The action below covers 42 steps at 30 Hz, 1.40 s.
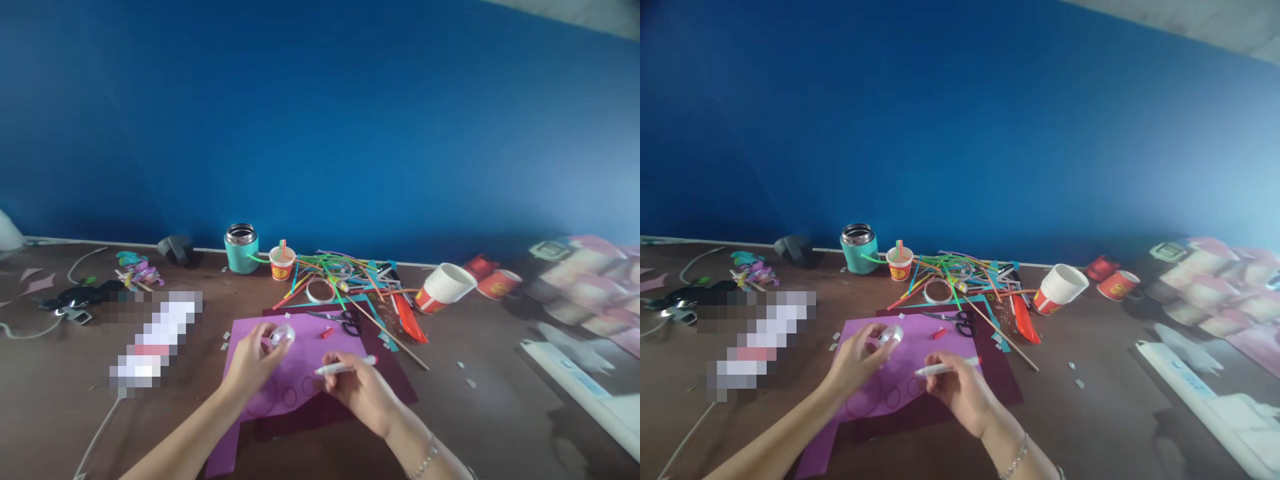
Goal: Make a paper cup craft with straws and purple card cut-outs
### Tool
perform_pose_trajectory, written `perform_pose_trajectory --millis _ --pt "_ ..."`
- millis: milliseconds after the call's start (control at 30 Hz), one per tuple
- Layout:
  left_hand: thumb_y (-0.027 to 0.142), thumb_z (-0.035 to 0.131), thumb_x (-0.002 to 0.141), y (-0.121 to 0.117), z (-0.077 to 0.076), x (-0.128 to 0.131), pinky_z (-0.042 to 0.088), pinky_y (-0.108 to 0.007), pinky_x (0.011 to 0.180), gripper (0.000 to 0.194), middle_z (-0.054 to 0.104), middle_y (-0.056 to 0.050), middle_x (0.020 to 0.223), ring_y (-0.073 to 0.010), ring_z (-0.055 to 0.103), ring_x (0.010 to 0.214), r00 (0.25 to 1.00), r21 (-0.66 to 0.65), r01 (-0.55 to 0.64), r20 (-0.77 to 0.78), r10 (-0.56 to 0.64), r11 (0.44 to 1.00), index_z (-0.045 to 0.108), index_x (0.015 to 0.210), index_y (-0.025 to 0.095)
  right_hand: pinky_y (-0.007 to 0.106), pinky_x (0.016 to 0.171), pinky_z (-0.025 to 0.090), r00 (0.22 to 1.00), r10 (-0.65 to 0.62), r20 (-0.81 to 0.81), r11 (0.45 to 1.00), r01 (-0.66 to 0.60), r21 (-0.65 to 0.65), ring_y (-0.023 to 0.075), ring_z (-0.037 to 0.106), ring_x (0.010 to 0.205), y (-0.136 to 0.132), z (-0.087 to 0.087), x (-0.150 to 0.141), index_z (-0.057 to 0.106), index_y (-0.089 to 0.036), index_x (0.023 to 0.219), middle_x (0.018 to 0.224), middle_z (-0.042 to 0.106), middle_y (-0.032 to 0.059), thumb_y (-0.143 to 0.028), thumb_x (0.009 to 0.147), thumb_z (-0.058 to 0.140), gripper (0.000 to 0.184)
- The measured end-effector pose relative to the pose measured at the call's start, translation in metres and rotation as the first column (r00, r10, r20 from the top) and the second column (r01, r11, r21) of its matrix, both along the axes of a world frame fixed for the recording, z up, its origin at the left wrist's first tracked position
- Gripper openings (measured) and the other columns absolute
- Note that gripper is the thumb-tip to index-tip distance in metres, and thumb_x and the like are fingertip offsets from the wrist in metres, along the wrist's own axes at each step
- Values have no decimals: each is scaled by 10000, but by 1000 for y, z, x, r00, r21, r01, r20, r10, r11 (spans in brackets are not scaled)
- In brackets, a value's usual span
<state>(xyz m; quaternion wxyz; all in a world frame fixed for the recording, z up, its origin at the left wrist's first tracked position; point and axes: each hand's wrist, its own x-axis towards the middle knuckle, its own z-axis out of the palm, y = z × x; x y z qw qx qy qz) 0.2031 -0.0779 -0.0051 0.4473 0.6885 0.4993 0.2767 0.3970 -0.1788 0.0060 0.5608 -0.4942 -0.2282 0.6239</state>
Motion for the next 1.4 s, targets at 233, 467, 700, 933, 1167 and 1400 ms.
perform_pose_trajectory --millis 233,467,700,933,1167,1400 --pt "483 551 743 2 -3 2 434 -236 519 304 675 -10 736 -165 628 569 1000 10 3 -5 -3 1000 579 875 211 332 736 452 991 -58 125 994 45 105 181 558 693 9 5 1 655 -188 736 672 593 21 -411 753 605 229" --pt "494 550 739 2 -2 2 450 -239 515 319 679 -18 756 -177 639 593 997 -37 2 76 1 999 582 871 205 268 653 420 889 -160 430 981 96 167 177 563 723 11 5 2 656 -206 781 706 635 10 -458 753 613 258" --pt "502 558 734 2 -2 2 467 -243 514 328 677 -24 807 -166 643 582 997 -66 -17 79 23 998 581 868 204 229 436 275 765 -104 636 979 -34 202 88 381 395 1 -20 9 400 -213 542 425 436 -60 -454 733 631 385" --pt "517 571 718 1 0 2 478 -249 500 350 682 -25 774 -175 651 569 994 -138 -24 102 38 990 580 866 200 208 385 227 732 -36 680 987 -80 138 72 333 349 -1 -30 11 341 -225 537 388 358 -86 -431 748 576 376" --pt "509 575 716 1 -1 2 479 -245 498 333 667 -9 742 -166 646 559 994 -127 -32 104 45 991 585 848 203 210 413 274 693 35 720 986 -142 89 95 404 385 -1 -30 13 352 -226 560 405 436 -71 -334 772 543 305" --pt "504 571 728 2 -1 2 475 -242 490 341 669 -20 717 -179 656 573 996 -120 -15 80 25 993 574 873 196 206 418 277 665 52 745 984 -161 75 93 398 392 -2 -31 12 353 -225 571 421 464 -67 -328 791 529 300"
